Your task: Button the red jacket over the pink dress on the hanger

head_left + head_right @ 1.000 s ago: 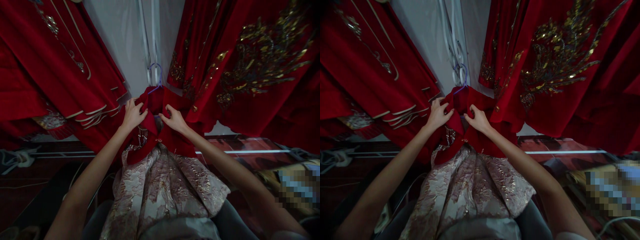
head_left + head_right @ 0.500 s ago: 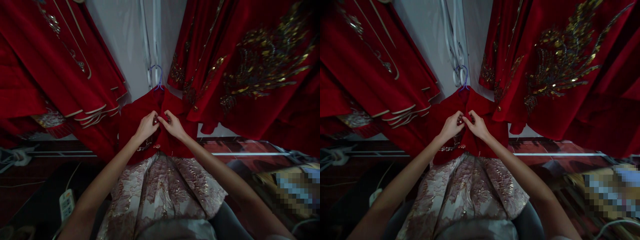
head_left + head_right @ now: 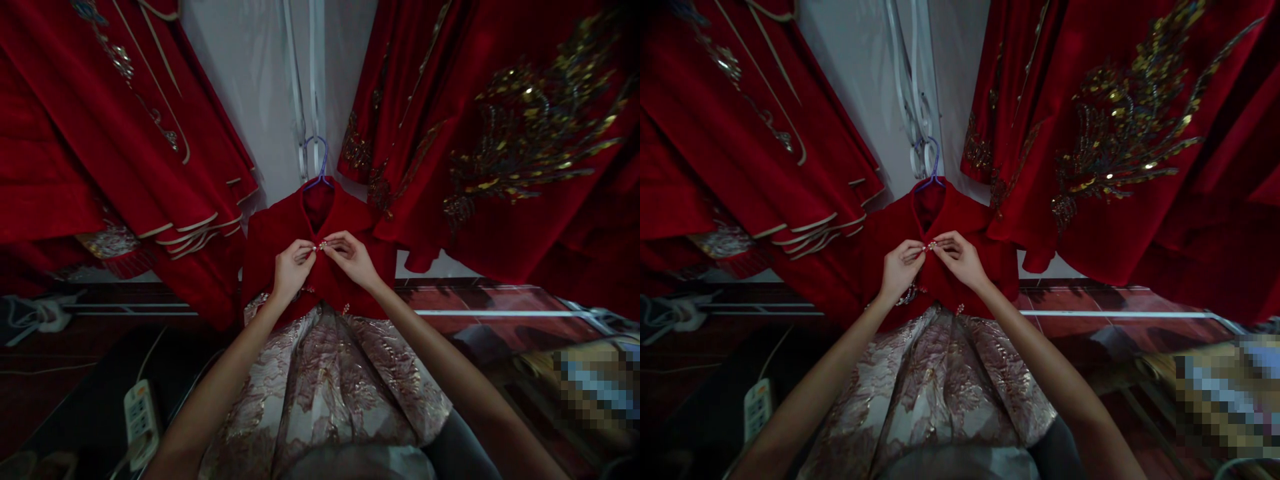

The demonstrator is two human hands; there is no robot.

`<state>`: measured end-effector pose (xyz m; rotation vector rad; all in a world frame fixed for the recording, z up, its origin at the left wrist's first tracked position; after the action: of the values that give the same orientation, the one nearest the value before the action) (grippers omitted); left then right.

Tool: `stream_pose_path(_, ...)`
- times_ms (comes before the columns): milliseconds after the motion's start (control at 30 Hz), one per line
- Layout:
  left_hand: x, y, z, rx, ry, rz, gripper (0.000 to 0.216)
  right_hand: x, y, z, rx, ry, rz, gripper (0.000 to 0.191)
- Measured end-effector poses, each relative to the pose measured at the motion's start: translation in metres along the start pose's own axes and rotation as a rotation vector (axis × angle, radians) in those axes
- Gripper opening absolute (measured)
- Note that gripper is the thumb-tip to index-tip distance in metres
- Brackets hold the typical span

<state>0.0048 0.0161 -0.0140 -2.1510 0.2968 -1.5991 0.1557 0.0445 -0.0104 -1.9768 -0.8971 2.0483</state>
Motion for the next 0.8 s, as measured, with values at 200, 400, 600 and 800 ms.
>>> stream_pose_path(200, 0.025, 0.003, -0.005, -0.072, -0.140, 0.093, 0.017, -0.013, -0.001, 0.001, 0.080, 0.075, -0.046, 0.019)
stream_pose_path(400, 0.037, -0.001, -0.005, -0.076, -0.197, 0.157, 0.019, -0.023, 0.003, 0.005, 0.168, 0.155, -0.101, 0.015)
stream_pose_path(600, 0.033, -0.003, -0.002, -0.097, -0.172, 0.140, 0.017, -0.020, 0.007, 0.003, 0.213, 0.126, -0.062, 0.017)
stream_pose_path(800, 0.032, -0.008, 0.002, -0.122, -0.193, 0.144, 0.016, -0.017, 0.005, -0.002, 0.145, 0.030, -0.019, 0.025)
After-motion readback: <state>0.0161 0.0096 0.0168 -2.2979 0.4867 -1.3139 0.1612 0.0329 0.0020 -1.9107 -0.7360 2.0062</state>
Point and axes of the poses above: each hand's wrist, its own y-axis away from the middle knuckle, its own z-axis out of the palm, x = y × z, the point moved 3 cm from there along -y, towards the middle knuckle
